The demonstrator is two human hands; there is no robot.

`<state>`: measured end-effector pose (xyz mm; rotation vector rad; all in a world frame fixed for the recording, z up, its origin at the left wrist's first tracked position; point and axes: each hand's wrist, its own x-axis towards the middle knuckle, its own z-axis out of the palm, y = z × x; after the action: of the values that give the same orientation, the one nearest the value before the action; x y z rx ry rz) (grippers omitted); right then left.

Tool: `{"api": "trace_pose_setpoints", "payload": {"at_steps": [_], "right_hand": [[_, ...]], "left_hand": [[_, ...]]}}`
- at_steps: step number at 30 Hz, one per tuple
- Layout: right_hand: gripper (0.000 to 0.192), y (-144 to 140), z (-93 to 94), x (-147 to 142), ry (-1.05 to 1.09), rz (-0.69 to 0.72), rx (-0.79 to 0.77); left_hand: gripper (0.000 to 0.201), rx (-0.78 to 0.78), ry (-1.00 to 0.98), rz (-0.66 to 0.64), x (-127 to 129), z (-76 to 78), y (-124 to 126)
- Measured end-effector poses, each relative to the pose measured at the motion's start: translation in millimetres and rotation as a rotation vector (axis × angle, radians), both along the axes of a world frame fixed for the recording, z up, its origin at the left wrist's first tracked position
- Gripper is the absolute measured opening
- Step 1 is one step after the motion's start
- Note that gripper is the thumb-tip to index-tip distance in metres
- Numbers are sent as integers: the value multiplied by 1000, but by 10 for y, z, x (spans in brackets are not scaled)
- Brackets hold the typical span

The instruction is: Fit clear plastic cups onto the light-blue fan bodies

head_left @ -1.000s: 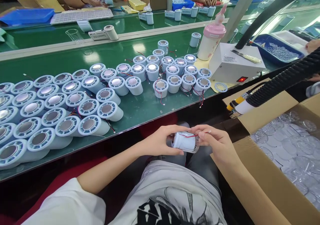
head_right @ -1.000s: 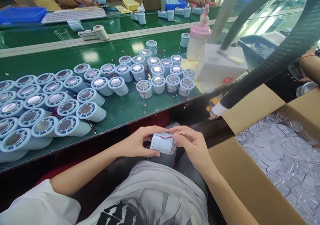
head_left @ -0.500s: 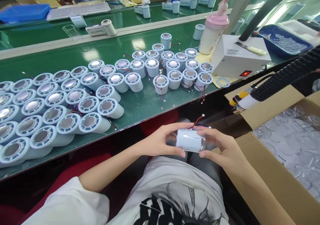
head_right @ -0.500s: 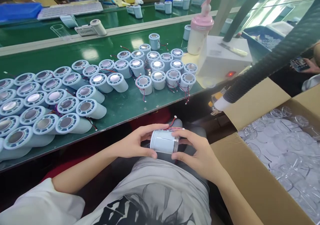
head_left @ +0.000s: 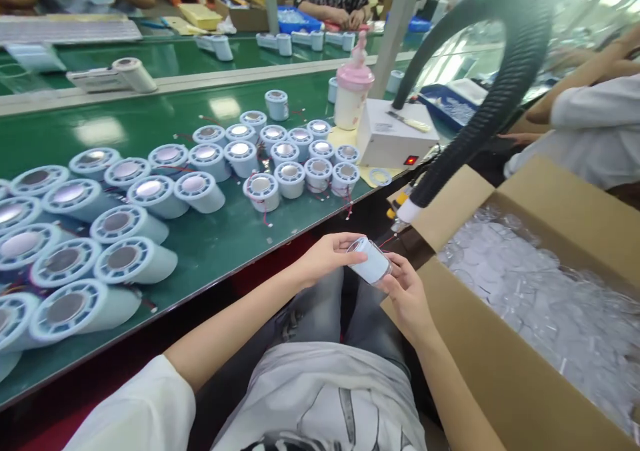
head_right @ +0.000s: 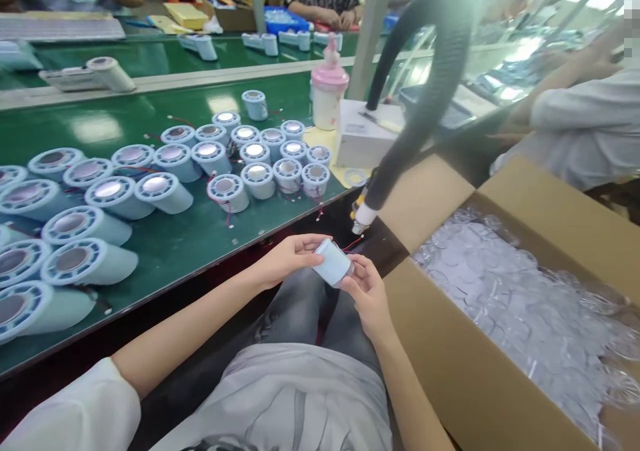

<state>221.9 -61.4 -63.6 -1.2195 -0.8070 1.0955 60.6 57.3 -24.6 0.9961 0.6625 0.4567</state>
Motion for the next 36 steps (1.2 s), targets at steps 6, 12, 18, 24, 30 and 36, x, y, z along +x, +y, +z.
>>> {"api": "trace_pose_setpoints", "payload": {"at_steps": [6,12,18,24,30,36], "right_hand": [[45,144,-159,254,81,-171,25],[52,330,-153,271,147,-152,25],[52,393,-92,192,132,-58,45],[47,39,129,164,12,89,105],[41,-331,415,82,-371,290,167],[40,-413,572,26,-417,361,66]], "left_hand": [[53,53,81,-108,545,12,293],[57,59,116,-102,491,48,401],[56,72,132,-61,302,89,397],[73,144,26,-170,-74,184,79],[71,447,-10,-310,-464,262,-284],[76,628,-65,-267,-624,284,-420]]}}
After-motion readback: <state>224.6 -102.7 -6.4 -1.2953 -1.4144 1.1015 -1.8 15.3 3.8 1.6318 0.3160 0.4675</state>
